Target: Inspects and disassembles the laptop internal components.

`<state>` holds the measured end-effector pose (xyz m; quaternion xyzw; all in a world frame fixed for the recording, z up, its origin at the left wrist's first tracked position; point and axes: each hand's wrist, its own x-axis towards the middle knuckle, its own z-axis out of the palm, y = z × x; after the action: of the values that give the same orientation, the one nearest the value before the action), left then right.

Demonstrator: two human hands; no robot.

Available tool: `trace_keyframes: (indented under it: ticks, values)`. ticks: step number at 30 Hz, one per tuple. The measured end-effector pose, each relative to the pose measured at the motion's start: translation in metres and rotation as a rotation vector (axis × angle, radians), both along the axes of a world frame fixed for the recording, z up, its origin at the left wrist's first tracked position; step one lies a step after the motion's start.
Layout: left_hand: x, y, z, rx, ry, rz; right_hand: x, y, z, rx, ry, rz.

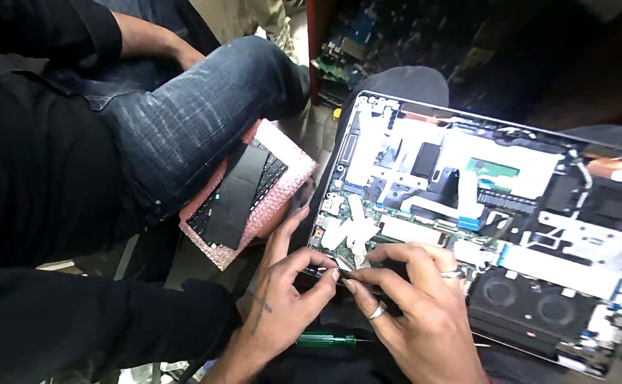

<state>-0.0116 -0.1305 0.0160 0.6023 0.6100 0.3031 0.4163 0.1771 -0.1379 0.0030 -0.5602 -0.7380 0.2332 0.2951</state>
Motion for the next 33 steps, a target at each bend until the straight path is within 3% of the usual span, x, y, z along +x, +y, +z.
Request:
trace_keyframes:
  ticks: [9,15,20,27,33]
  values:
    - [0.009,-0.009,-0.004,0.105,0.03,0.114,-0.012,-0.005,-0.005,0.053,-0.005,-0.099]
    - [0.01,-0.004,-0.004,0.047,0.006,0.132,-0.015,-0.018,-0.004,0.104,-0.017,-0.125]
    - [0.015,-0.005,-0.001,0.06,0.111,0.142,-0.017,-0.025,-0.004,0.086,-0.025,-0.117]
    - [0.009,-0.015,-0.008,0.469,0.43,-0.007,-0.02,-0.034,0.0,0.042,-0.031,-0.117]
    - [-0.009,-0.024,-0.011,0.52,0.615,-0.23,-0.02,-0.04,0.002,-0.002,-0.038,-0.099]
